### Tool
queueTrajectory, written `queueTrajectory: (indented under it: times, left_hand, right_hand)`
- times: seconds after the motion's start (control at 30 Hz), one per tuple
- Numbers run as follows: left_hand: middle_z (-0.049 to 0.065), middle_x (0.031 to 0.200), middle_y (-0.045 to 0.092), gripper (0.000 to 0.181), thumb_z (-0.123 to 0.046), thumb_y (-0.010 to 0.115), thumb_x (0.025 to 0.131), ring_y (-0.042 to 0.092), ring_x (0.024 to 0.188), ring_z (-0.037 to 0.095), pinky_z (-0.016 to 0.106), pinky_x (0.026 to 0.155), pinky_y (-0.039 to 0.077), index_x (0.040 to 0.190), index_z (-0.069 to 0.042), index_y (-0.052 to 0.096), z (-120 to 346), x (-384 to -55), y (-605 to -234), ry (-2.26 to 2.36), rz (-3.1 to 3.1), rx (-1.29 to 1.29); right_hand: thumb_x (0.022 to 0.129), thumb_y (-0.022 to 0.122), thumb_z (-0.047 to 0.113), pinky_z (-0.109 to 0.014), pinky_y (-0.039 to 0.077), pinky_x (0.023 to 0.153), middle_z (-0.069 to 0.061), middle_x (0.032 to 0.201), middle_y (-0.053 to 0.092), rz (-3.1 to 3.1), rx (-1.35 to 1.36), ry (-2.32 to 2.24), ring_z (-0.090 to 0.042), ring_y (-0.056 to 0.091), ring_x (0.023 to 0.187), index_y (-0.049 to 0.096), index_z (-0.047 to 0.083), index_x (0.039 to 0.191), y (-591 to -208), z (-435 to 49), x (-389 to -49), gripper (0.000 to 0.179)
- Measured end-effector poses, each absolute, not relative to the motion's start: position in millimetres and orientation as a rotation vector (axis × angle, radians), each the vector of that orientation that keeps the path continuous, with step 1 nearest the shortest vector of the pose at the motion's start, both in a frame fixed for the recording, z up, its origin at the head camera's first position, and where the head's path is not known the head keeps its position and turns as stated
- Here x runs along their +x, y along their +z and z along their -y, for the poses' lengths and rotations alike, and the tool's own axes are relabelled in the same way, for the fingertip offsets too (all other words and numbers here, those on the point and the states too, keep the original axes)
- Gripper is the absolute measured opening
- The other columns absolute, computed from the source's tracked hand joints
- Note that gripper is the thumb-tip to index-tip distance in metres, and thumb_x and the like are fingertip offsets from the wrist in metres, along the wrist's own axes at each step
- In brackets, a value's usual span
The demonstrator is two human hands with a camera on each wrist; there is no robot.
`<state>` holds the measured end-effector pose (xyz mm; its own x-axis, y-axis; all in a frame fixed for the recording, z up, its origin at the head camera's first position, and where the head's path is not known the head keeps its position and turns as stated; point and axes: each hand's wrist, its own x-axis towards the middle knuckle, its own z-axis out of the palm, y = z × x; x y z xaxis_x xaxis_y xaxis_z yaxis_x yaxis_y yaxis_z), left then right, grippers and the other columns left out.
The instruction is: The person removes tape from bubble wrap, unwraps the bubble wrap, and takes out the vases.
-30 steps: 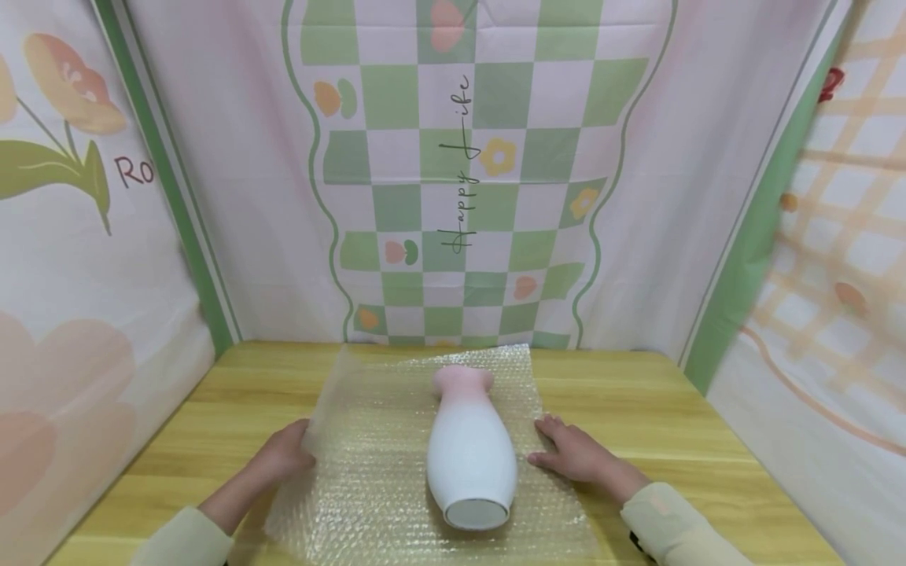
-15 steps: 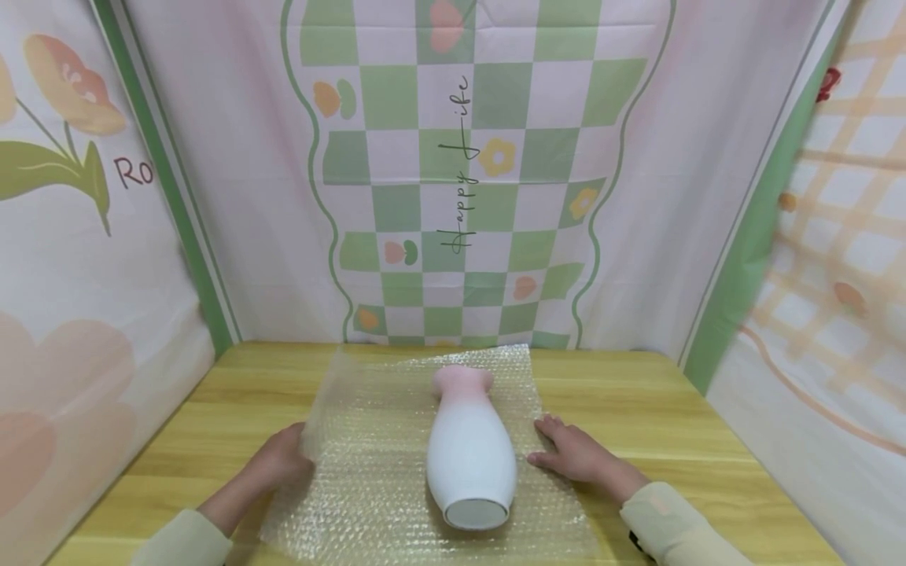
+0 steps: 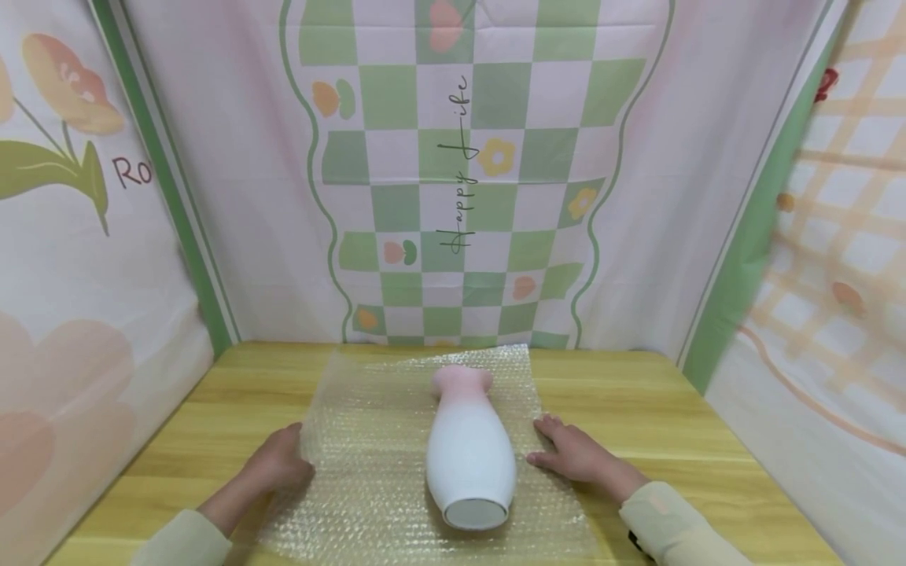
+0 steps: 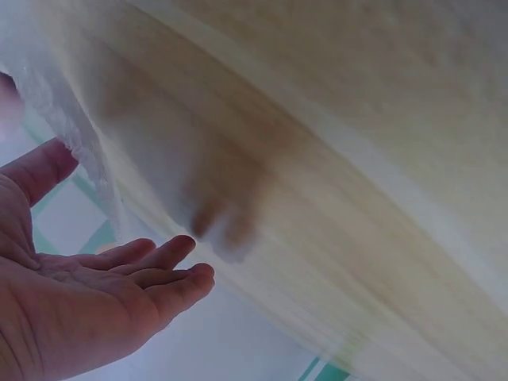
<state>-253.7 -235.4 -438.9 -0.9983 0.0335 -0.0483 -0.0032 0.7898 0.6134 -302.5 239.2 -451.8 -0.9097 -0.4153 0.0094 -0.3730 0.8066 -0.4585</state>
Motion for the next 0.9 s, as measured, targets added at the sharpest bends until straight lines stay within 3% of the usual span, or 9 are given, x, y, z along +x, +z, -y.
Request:
queueTrajectory:
  times: [0.13, 0.37, 0.9]
  left_hand:
    - [0.038, 0.120, 0.052, 0.076, 0.003, 0.075, 0.066, 0.049, 0.112, 0.053, 0.063, 0.095, 0.040, 0.131, 0.020, 0.040, 236.2, -255.1, -441.1, 0.996, -2.920, -0.008]
    - [0.044, 0.144, 0.020, 0.093, 0.000, 0.077, 0.069, 0.022, 0.131, 0.059, 0.065, 0.105, 0.022, 0.142, 0.019, 0.022, 236.2, -256.8, -445.3, 0.952, -2.947, 0.032]
    - [0.039, 0.145, 0.024, 0.073, -0.005, 0.072, 0.079, 0.023, 0.134, 0.054, 0.061, 0.109, 0.018, 0.136, 0.021, 0.035, 237.0, -250.2, -451.7, 0.668, -3.121, 0.422]
  right_hand:
    - [0.090, 0.069, 0.037, -0.061, 0.025, 0.107, -0.038, 0.142, 0.033, -2.895, -0.628, -0.705, -0.053, 0.030, 0.132, 0.045, -0.013, 0.136, -451.6, -238.5, -302.5, 0.073]
    - [0.089, 0.069, 0.037, -0.061, 0.025, 0.108, -0.038, 0.143, 0.033, -2.891, -0.618, -0.705, -0.053, 0.029, 0.133, 0.045, -0.013, 0.137, -452.1, -238.9, -302.9, 0.073]
    - [0.089, 0.069, 0.039, -0.062, 0.024, 0.108, -0.037, 0.144, 0.033, -2.888, -0.608, -0.701, -0.053, 0.028, 0.133, 0.044, -0.012, 0.138, -451.3, -238.3, -302.3, 0.075]
